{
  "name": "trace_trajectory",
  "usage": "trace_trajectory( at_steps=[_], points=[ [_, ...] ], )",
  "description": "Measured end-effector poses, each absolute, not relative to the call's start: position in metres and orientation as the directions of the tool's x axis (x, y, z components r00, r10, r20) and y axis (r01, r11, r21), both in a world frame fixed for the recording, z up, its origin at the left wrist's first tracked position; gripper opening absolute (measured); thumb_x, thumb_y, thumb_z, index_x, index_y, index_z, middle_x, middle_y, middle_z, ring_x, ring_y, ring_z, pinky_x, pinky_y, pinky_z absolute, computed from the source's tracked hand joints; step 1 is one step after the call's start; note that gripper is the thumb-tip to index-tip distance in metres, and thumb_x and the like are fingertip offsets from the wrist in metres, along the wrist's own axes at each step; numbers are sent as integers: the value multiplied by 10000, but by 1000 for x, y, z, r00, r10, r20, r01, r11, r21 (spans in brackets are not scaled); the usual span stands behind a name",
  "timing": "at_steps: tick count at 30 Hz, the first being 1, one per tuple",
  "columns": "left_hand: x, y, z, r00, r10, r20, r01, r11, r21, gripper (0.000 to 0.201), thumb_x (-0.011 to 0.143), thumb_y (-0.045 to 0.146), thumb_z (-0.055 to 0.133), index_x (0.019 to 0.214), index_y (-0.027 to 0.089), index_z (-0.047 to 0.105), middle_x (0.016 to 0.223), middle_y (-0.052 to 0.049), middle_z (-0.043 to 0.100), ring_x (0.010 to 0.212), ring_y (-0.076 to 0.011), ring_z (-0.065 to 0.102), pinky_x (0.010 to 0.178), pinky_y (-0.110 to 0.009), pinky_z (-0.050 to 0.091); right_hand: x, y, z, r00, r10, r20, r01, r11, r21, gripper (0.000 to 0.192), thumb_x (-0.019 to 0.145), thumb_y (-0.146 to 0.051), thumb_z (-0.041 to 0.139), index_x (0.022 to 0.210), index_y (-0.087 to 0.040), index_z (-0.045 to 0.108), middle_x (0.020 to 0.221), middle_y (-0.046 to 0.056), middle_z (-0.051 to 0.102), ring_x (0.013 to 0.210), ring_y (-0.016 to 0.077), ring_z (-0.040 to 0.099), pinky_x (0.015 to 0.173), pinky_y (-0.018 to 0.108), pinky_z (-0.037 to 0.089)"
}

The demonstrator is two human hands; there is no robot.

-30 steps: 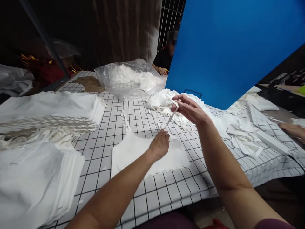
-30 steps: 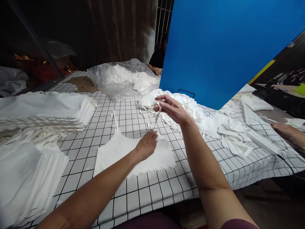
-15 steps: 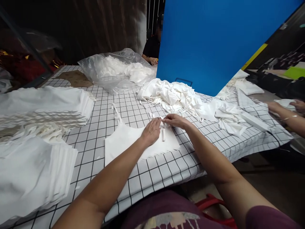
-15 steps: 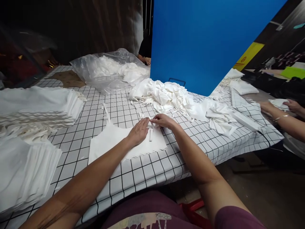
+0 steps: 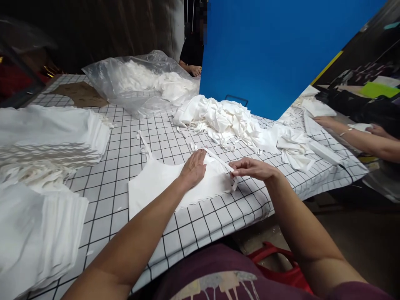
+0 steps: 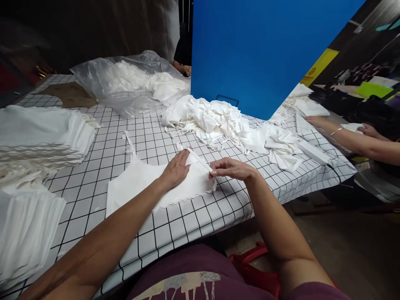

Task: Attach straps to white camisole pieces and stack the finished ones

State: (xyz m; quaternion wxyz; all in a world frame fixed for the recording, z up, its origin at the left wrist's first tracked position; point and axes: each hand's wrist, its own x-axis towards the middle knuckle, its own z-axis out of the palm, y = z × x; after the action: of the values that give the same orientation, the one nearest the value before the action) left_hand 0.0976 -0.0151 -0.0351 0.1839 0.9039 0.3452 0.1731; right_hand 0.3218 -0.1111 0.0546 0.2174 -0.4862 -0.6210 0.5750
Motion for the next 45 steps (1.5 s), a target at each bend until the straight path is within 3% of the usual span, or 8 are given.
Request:
trace_trajectory(
  at_steps=[10, 13, 16, 23, 32, 36, 40, 45],
  points=[
    [98, -13, -37, 672, 717, 184, 572, -661, 486, 616, 977, 218, 405, 1524, 16, 206, 1611, -223, 254, 1511, -295, 220, 1254, -459, 200, 341, -121, 52, -407, 900, -156, 289, -35, -957, 361, 687, -545, 801, 735, -189, 764, 732, 41, 568, 730, 170, 512, 722, 336, 447],
    [96, -13, -39, 668, 719, 191, 563, -656, 503, 637, 974, 217, 415, 1541, 58, 173, 1625, -193, 239, 1515, -283, 212, 1254, -454, 200, 331, -93, 62, -231, 972, 49, 105, 75, -992, 351, 683, -532, 812, 722, -198, 711, 638, -9, 489, 610, 115, 416, 578, 262, 383],
    [93, -12, -37, 668, 710, 221, 524, -660, 538, 642, 965, 211, 441, 1544, 105, 185, 1631, -162, 238, 1514, -272, 214, 1249, -452, 220, 309, -57, 67, -14, 985, 170, -78, 169, -983, 252, 756, -429, 791, 833, -206, 702, 702, -20, 505, 612, 81, 423, 537, 210, 339],
    [86, -1, -32, 512, 790, 337, 305, -534, 789, 407, 895, 13, 349, 1213, 128, 574, 1270, -111, 615, 1181, -174, 585, 1082, -343, 463, 270, -21, 11, -118, 986, -118, -10, -120, -993, 313, 699, -383, 845, 824, -145, 685, 704, -14, 615, 634, 79, 515, 581, 210, 417],
    [86, 7, -38, 430, 849, 307, 172, -411, 895, 349, 877, 12, 340, 1028, 159, 619, 1048, -79, 658, 1013, -163, 641, 974, -345, 529, 279, -15, -15, -201, 963, -179, 23, -178, -984, 336, 753, -435, 806, 888, -157, 674, 741, -14, 608, 653, 92, 510, 635, 240, 456],
    [82, 6, -25, 433, 866, 249, 279, -391, 877, 260, 892, 61, 402, 1004, 158, 616, 1030, -76, 655, 972, -164, 640, 908, -331, 539, 280, -13, -18, -268, 954, -137, 15, -138, -990, 342, 764, -438, 795, 841, -151, 626, 746, -18, 585, 665, 91, 500, 632, 237, 443],
    [71, 1, -2, 587, 803, 104, 473, -445, 761, 74, 879, 215, 564, 901, 171, 619, 991, -57, 644, 909, -179, 623, 854, -342, 537, 281, -14, -21, -322, 944, -72, 53, -57, -997, 361, 805, -470, 756, 794, -158, 575, 669, -35, 540, 590, 84, 455, 550, 232, 371],
    [61, -6, 11, 580, 812, -70, 680, -434, 591, 194, 783, 322, 708, 881, 176, 626, 993, -61, 644, 989, -243, 597, 850, -388, 517, 281, -15, -20, -385, 923, -17, 124, 33, -992, 355, 837, -488, 716, 849, -154, 597, 679, -31, 528, 599, 93, 427, 551, 243, 321]
  ],
)
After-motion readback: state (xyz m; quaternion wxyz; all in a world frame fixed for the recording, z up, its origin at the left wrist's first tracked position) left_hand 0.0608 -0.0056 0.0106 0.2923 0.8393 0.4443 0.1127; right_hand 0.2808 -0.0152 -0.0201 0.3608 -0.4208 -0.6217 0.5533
